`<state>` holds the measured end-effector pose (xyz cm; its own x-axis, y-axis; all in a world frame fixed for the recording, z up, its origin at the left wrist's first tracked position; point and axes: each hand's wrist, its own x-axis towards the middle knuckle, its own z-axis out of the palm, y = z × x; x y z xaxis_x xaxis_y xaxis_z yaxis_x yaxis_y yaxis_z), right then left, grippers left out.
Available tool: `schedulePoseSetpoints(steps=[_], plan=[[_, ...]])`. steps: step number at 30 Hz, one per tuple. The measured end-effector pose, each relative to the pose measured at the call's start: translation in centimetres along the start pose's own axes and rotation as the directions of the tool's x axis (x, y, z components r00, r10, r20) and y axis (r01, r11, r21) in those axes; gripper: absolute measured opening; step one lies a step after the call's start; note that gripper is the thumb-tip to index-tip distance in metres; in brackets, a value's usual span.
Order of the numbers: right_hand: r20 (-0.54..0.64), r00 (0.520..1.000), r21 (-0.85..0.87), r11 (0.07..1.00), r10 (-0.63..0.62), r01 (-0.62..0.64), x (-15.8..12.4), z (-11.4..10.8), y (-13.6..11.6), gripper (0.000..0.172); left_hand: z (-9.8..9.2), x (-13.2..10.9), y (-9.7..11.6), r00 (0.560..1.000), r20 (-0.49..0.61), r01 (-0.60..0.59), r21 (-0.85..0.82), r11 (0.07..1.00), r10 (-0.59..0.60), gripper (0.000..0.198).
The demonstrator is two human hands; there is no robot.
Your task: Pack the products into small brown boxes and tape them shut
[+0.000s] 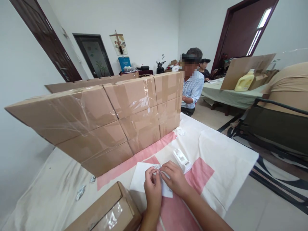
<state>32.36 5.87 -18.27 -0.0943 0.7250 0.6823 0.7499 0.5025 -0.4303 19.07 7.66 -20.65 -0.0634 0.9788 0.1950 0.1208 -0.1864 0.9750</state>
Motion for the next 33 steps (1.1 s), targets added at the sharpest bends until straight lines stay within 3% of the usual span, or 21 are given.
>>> schedulePoseSetpoints(steps=[21, 29, 33], plan=[[-0.017, 0.991, -0.087, 0.987, 0.134, -0.135, -0.30, 0.46, -0.22, 0.015, 0.00, -0.07, 0.07, 0.997, 0.080, -0.016, 0.072, 0.997, 0.010, 0.033], [0.024, 0.972, 0.023, 0.972, 0.232, -0.233, -0.20, 0.15, -0.44, 0.017, 0.09, 0.07, 0.52, 0.991, 0.130, -0.026, 0.054, 0.998, 0.018, 0.032], [0.034, 0.978, 0.080, 0.975, 0.207, -0.210, 0.03, -0.01, -0.31, 0.022, -0.01, -0.10, 0.84, 0.988, 0.151, -0.021, 0.038, 0.999, 0.015, 0.033]])
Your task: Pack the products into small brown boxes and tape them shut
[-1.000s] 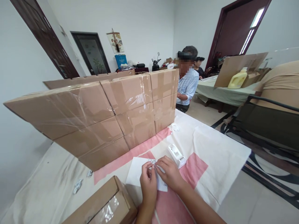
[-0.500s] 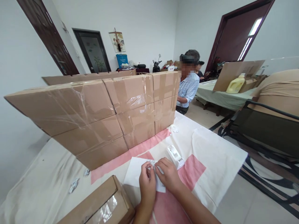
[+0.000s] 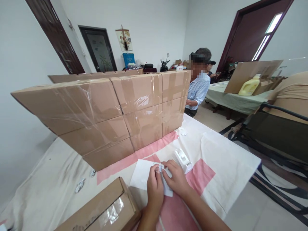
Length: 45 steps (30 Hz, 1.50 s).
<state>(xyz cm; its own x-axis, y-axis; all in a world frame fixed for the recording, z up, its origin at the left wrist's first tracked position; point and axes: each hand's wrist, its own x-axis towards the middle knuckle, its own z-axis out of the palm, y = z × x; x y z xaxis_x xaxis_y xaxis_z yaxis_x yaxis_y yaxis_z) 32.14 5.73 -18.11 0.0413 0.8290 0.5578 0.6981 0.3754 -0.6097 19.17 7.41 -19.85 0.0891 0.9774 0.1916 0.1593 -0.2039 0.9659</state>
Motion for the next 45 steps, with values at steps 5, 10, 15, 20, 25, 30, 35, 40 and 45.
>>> schedulePoseSetpoints(steps=[5, 10, 15, 20, 25, 30, 35, 40, 45], plan=[[-0.021, 1.000, 0.087, 0.996, 0.000, 0.002, 0.13, -0.12, 0.01, 0.013, 0.02, -0.16, -0.24, 1.000, -0.007, 0.010, -0.006, 1.000, -0.010, 0.034], [-0.015, 0.999, 0.191, 0.981, 0.035, -0.032, 0.02, -0.17, -0.02, 0.016, 0.17, -0.10, -0.41, 1.000, 0.021, 0.006, -0.004, 1.000, -0.006, 0.034], [0.000, 0.998, 0.231, 0.971, 0.062, -0.061, 0.08, -0.15, 0.06, 0.019, -0.01, -0.30, -0.07, 0.999, 0.032, 0.024, -0.027, 0.999, -0.023, 0.033], [0.065, 0.998, 0.225, 0.974, 0.010, -0.024, -0.08, -0.25, 0.08, 0.019, -0.26, -0.14, -0.18, 0.997, 0.051, 0.068, -0.148, 0.987, -0.061, 0.033], [0.129, 0.989, 0.155, 0.987, -0.073, 0.053, -0.09, -0.52, 0.00, 0.019, -0.17, 0.53, -0.76, 0.996, 0.056, 0.080, -0.221, 0.972, -0.070, 0.041], [0.131, 0.986, 0.122, 0.989, -0.102, 0.086, 0.08, -0.62, -0.09, 0.020, -0.20, 0.58, -0.72, 0.991, 0.106, 0.111, -0.264, 0.958, -0.086, 0.038], [0.087, 0.990, 0.122, 0.988, -0.107, 0.096, 0.07, -0.62, -0.03, 0.020, -0.34, 0.56, -0.59, 0.983, 0.164, 0.131, -0.293, 0.947, -0.085, 0.037], [0.075, 0.992, 0.110, 0.990, -0.102, 0.093, 0.16, -0.73, -0.15, 0.020, -0.45, 0.45, -0.35, 0.979, 0.192, 0.125, -0.302, 0.945, -0.068, 0.036], [0.054, 0.993, 0.097, 0.991, -0.101, 0.095, 0.16, -0.77, -0.29, 0.019, -0.52, 0.41, -0.27, 0.979, 0.201, 0.099, -0.292, 0.951, -0.040, 0.034]])
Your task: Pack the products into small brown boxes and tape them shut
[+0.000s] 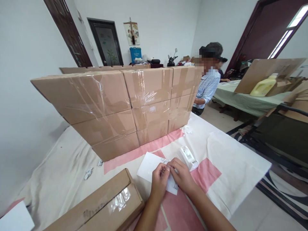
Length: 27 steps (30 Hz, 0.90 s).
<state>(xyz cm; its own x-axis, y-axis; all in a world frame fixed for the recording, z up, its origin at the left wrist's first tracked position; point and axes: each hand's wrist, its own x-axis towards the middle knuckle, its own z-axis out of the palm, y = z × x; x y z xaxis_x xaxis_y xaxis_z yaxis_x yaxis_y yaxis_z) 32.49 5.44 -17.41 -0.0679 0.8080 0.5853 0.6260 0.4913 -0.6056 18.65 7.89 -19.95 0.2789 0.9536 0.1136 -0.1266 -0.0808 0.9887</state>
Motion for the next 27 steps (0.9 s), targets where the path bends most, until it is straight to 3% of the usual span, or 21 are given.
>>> schedulePoseSetpoints(steps=[6, 18, 27], plan=[[-0.004, 1.000, 0.025, 0.999, 0.022, -0.022, -0.1, 0.2, 0.1, 0.017, 0.1, 0.0, 0.2, 1.000, -0.009, -0.006, -0.034, 0.999, 0.006, 0.032], [0.049, 0.987, 0.255, 0.953, 0.156, -0.163, 0.1, -0.2, -0.8, 0.022, 0.2, 0.0, 1.1, 0.999, -0.013, 0.039, -0.111, 0.993, -0.041, 0.031], [-0.032, 0.999, 0.180, 0.983, 0.023, -0.017, 0.1, 0.3, -0.9, 0.019, 0.1, 0.1, 1.1, 0.996, -0.017, 0.081, -0.199, 0.977, -0.086, 0.026]])
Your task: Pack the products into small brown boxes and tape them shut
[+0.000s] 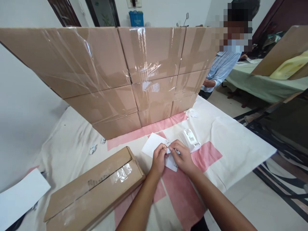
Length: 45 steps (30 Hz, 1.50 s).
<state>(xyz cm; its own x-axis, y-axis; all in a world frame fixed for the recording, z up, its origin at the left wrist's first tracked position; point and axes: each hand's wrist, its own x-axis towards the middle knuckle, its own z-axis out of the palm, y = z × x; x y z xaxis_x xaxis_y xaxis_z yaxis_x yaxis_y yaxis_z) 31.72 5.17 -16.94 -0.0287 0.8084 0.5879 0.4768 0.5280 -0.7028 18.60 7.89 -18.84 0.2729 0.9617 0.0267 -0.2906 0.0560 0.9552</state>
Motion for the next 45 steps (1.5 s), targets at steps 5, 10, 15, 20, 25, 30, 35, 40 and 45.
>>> schedulePoseSetpoints(steps=[5, 10, 15, 20, 25, 30, 35, 40, 45], plan=[[-0.026, 0.995, -0.125, 0.988, -0.096, 0.092, -0.5, 0.3, 0.7, 0.019, -0.1, 0.0, 0.0, 1.000, -0.015, 0.012, -0.039, 0.999, -0.012, 0.022], [-0.056, 0.992, -0.222, 0.970, -0.112, 0.097, -0.8, 0.3, 1.1, 0.023, 0.0, 0.2, 0.1, 0.999, -0.030, 0.028, -0.083, 0.996, -0.031, 0.021], [-0.037, 0.989, -0.258, 0.958, -0.142, 0.127, -0.7, 0.1, 1.2, 0.024, 0.1, 0.4, 0.0, 0.998, -0.053, 0.011, -0.107, 0.994, -0.016, 0.021], [-0.068, 0.981, -0.244, 0.957, -0.180, 0.158, -0.5, 0.3, 1.2, 0.027, 0.0, 0.4, -0.2, 0.996, -0.092, -0.017, -0.054, 0.998, 0.012, 0.027], [-0.115, 0.992, -0.215, 0.976, -0.054, 0.029, -0.6, 0.3, 0.9, 0.030, 0.0, 0.0, -0.1, 0.987, -0.146, -0.058, 0.071, 0.996, 0.068, 0.029], [-0.076, 0.996, -0.135, 0.989, 0.046, -0.056, -0.3, -0.3, 0.3, 0.015, 0.3, -0.5, 0.1, 0.971, -0.141, -0.156, 0.228, 0.961, 0.191, 0.023], [-0.016, 0.999, -0.062, 0.997, 0.042, -0.043, 0.1, -0.3, 0.1, 0.009, 0.4, -0.9, 0.1, 0.971, -0.057, -0.207, 0.287, 0.935, 0.233, 0.025], [0.003, 0.998, -0.013, 0.997, 0.070, -0.070, -0.1, -0.3, 0.5, 0.013, 0.3, -0.8, -0.1, 0.962, -0.016, -0.249, 0.358, 0.900, 0.273, 0.024], [0.047, 0.996, 0.028, 0.996, 0.080, -0.082, -0.3, -0.2, 0.5, 0.014, 0.3, -1.0, -0.5, 0.942, -0.033, -0.279, 0.479, 0.832, 0.335, 0.028]])
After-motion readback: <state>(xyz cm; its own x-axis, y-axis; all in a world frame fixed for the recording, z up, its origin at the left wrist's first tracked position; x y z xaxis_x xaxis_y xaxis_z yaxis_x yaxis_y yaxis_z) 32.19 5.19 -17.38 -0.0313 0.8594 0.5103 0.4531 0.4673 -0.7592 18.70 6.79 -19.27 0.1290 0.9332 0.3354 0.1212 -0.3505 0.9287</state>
